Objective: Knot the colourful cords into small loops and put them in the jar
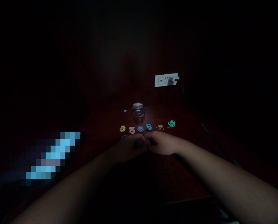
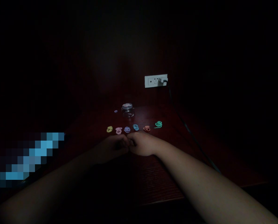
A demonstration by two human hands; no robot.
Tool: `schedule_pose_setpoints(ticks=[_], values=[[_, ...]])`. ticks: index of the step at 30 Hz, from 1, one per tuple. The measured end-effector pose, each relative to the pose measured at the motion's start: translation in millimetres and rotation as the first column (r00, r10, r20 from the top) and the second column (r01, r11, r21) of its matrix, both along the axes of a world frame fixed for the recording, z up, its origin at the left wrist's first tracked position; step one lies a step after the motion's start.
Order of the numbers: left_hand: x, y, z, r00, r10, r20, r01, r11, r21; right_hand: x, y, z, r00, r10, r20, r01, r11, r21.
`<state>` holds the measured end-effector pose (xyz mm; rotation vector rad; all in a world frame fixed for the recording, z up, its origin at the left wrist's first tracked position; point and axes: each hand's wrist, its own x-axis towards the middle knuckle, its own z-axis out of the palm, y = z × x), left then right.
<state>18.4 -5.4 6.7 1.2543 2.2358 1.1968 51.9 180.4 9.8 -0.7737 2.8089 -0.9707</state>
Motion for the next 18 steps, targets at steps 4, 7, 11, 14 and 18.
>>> schedule_pose_setpoints(ticks=[4, 7, 11, 14, 18], values=[[-0.4, 0.1, -0.6, 1.000, -0.007, 0.007, 0.007, 1.000, 0.001, 0.7, -0.3, 1.4, 1.000, -0.008, 0.014, 0.008, 1.000, -0.011], [-0.4, 0.2, -0.2, 1.000, -0.023, 0.014, 0.023, 1.000, 0.014, 1.4, -0.7, 2.4, 1.000, -0.015, 0.017, 0.015, 1.000, -0.010], [0.2, 0.4, 0.7, 1.000, -0.011, 0.015, 0.011, 1.000, 0.008, 1.3, -0.8, 2.3, 1.000, -0.029, 0.009, 0.029, 1.000, -0.004], [0.5, 0.5, 0.5, 1.000, -0.013, 0.021, 0.012, 1.000, 0.008, 0.5, -1.0, 1.9, 0.999, -0.024, -0.032, 0.024, 1.000, 0.003], [-0.1, 0.6, -1.1, 1.000, -0.002, 0.027, 0.002, 1.000, 0.006, -0.3, -1.2, 2.0, 0.995, -0.020, -0.095, 0.021, 1.000, 0.010]])
